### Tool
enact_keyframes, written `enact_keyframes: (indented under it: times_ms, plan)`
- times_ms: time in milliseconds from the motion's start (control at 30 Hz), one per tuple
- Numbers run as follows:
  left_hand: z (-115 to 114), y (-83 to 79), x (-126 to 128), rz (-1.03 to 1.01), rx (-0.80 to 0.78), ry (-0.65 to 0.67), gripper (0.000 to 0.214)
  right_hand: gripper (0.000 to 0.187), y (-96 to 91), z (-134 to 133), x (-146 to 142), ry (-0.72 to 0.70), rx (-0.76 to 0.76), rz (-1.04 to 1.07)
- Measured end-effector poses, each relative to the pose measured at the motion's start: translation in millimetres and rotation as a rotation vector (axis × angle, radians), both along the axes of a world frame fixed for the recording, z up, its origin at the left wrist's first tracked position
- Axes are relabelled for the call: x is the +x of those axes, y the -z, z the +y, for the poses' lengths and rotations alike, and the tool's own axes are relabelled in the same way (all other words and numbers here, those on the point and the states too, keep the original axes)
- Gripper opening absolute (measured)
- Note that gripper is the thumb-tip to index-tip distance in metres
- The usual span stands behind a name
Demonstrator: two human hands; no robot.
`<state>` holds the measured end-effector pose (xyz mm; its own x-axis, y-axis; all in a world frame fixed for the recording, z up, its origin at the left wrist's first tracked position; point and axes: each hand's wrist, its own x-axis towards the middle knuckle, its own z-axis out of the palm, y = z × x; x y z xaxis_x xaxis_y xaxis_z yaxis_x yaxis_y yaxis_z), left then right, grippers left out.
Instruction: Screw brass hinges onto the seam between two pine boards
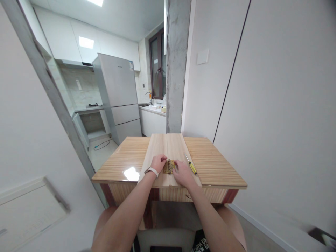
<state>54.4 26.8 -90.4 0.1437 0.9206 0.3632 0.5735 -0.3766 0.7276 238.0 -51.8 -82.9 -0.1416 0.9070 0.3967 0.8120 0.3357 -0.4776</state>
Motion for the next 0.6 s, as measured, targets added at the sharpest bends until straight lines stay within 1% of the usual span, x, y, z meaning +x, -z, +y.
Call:
enact_keyframes:
  times_ms: [133,200,267,333,433,533,600]
  plan:
    - [-1.9,-0.2,0.9,0.008,0.007,-0.01,0.013,0.032,1.0,0.6,-1.2,-0.01,0.012,0.04]
    - [-2.6,0.3,0.7,0.013,0.015,-0.016,0.013,0.03,-1.0,2.7,0.6,-0.01,0.041,0.073]
    - [-2.3,1.9,0.2,0.016,0.03,-0.014,0.014,0.029,-5.6,4.8,5.8,0.026,0.088,0.082]
    - [-1.2,4.1,-0.7,0.006,0.048,-0.004,0.016,0.028,-12.0,5.3,15.3,0.104,0.138,0.054]
    - [0.4,7.2,-2.3,-0.037,0.057,0.003,0.02,0.026,-19.9,0.9,35.1,0.284,0.168,-0.033]
    - [0.6,8.3,-3.8,-0.057,0.045,-0.009,0.021,0.026,-19.6,-7.5,54.5,0.433,0.093,-0.177]
    - [0.2,8.0,-4.6,-0.058,0.038,-0.012,0.019,0.026,-14.9,-12.1,63.3,0.476,0.004,-0.261]
